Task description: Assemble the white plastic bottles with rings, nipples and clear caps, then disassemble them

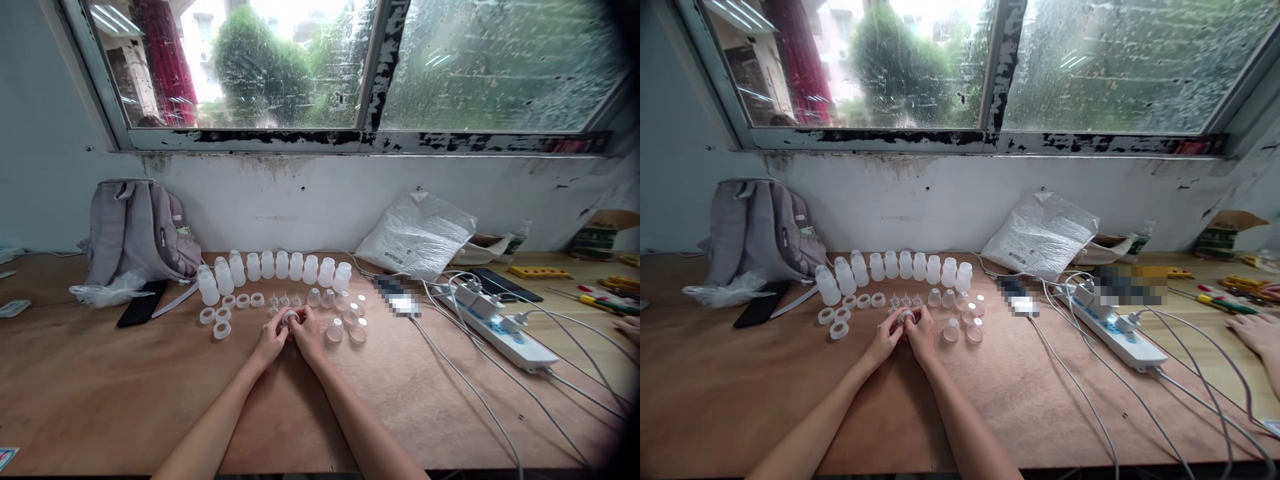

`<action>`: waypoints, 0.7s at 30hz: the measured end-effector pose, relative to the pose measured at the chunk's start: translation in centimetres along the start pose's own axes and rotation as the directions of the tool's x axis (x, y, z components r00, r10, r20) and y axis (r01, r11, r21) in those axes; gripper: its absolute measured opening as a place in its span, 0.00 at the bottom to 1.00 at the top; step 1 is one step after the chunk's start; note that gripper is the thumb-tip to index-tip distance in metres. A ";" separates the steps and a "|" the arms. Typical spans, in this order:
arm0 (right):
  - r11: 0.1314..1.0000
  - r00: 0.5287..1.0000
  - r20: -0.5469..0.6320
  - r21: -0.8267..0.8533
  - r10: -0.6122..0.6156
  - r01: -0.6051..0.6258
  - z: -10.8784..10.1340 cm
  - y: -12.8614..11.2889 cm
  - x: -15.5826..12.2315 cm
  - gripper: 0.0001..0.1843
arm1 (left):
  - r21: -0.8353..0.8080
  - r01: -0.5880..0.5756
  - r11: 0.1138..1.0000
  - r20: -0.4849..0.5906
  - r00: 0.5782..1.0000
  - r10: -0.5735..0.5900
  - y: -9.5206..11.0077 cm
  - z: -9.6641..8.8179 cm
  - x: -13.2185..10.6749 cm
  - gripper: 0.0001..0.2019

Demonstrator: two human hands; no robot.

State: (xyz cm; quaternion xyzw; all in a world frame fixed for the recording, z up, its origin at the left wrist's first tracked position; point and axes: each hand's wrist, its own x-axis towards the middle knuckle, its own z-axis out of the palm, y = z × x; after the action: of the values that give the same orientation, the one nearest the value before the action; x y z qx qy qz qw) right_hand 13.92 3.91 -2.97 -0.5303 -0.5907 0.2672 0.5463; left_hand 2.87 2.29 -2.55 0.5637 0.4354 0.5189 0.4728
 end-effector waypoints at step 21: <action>0.959 0.966 0.248 0.285 -0.070 -0.004 0.2 -0.6 0.3 0.16 | -0.026 0.062 0.998 -0.169 0.983 -0.065 0.8 -0.8 0.4 0.13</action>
State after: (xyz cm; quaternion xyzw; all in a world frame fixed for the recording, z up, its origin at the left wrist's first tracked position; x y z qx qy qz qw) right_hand 13.57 4.03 -2.35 -0.3977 -0.6208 0.4058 0.5402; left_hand 2.11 2.64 -1.68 0.4985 0.4865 0.5540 0.4560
